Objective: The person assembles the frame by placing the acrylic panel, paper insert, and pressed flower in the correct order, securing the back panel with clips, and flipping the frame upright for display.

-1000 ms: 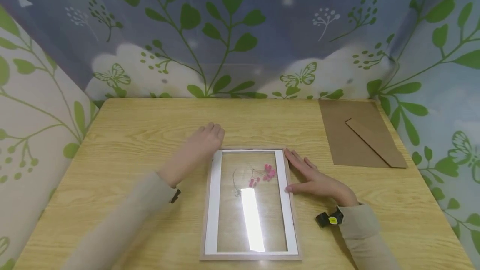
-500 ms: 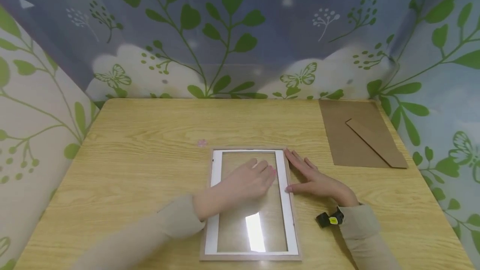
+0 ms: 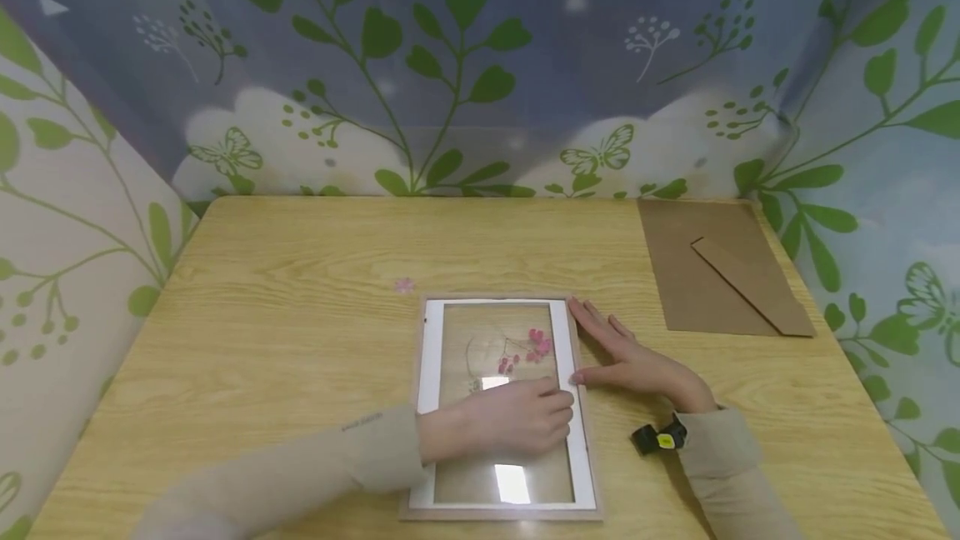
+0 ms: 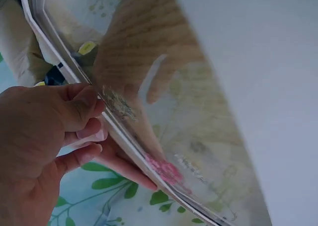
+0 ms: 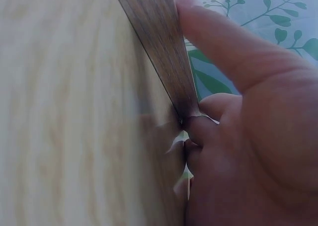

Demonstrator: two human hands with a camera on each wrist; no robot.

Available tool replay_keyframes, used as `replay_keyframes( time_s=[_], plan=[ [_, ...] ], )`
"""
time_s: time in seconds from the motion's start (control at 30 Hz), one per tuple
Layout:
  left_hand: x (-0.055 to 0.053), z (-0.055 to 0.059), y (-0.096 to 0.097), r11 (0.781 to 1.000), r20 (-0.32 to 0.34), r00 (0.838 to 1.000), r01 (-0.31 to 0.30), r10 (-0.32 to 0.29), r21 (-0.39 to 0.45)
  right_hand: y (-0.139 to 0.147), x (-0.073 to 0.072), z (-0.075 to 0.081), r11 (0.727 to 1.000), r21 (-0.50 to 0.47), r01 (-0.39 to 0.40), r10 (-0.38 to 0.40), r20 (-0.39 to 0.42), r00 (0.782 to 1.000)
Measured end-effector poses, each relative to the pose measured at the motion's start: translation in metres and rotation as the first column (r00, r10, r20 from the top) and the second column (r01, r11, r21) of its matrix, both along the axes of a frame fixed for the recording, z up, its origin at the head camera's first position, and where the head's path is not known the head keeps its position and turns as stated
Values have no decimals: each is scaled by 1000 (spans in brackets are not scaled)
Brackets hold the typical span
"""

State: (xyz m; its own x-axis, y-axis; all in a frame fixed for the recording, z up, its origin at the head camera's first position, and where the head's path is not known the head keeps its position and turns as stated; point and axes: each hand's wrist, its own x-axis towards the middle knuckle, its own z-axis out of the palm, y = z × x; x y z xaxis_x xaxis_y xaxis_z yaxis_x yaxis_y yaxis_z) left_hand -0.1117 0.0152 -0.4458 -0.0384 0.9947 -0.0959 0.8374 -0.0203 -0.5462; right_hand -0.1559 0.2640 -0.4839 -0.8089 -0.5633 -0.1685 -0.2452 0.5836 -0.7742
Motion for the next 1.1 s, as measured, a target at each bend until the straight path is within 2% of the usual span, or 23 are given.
replay_keyframes(
  time_s=[0.13,0.27,0.37,0.5,0.6,0.77,0.9,1.1],
  plan=[
    [-2,-1,-4,1000,58,998,8,-9,14,-1,1,0,1000,1,-5,5,-1,1000],
    [-9,5,-11,998,162,986,-52,48,20,-1,0,0,1000,16,1,-1,10,1000],
    [-17,12,-22,990,238,964,-136,122,45,-2,0,1,1000,21,5,-5,21,1000],
    [-27,17,-35,963,336,921,-247,198,109,-2,-1,1,1000,11,5,-5,25,1000],
    [-31,16,-38,952,396,893,-282,216,117,-1,0,1,1000,6,4,-4,22,1000],
    [-34,9,-34,959,450,866,-274,216,67,-1,0,1,1000,9,2,-2,21,1000],
    [-34,7,-29,974,449,874,-224,185,36,-2,0,1,1000,12,-1,0,24,1000],
    [-38,6,-22,988,389,911,-154,135,18,-2,1,2,1000,15,6,-7,26,1000]
  ],
)
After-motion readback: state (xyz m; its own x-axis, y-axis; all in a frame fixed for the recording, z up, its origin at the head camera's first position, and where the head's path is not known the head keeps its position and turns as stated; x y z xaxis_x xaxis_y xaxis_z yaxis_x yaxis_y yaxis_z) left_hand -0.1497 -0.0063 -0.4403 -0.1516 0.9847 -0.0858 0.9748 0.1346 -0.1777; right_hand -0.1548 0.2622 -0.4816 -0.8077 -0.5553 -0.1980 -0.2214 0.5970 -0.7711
